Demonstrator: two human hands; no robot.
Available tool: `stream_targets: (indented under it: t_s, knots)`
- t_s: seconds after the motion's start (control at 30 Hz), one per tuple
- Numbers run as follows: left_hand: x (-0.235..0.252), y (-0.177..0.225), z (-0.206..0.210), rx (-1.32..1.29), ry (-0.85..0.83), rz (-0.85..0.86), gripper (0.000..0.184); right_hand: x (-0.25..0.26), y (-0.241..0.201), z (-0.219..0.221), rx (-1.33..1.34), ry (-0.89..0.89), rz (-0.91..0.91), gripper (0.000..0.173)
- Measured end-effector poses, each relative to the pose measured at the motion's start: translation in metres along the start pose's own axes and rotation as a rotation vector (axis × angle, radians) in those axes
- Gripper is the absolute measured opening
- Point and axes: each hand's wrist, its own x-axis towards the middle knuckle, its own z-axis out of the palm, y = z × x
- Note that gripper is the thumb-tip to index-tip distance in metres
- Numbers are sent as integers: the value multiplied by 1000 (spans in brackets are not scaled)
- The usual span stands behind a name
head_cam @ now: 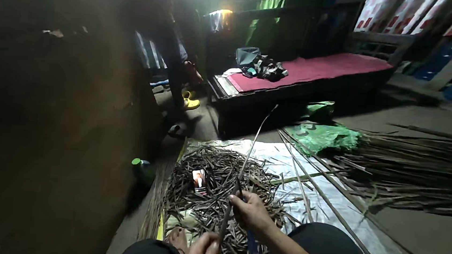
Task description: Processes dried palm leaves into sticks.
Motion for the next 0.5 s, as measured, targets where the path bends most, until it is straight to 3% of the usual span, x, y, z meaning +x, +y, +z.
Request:
stream_targets:
  t_s: [0.2,0.33,0.5]
  knots:
    - [80,25,9,23,76,97,20,5,21,3,2,-13,-69,20]
    - [98,13,18,-48,117,133,18,5,31,-6,73,-12,-84,42]
    - [108,14,22,28,99,115,20,4,44,-1,175,-19,-56,40]
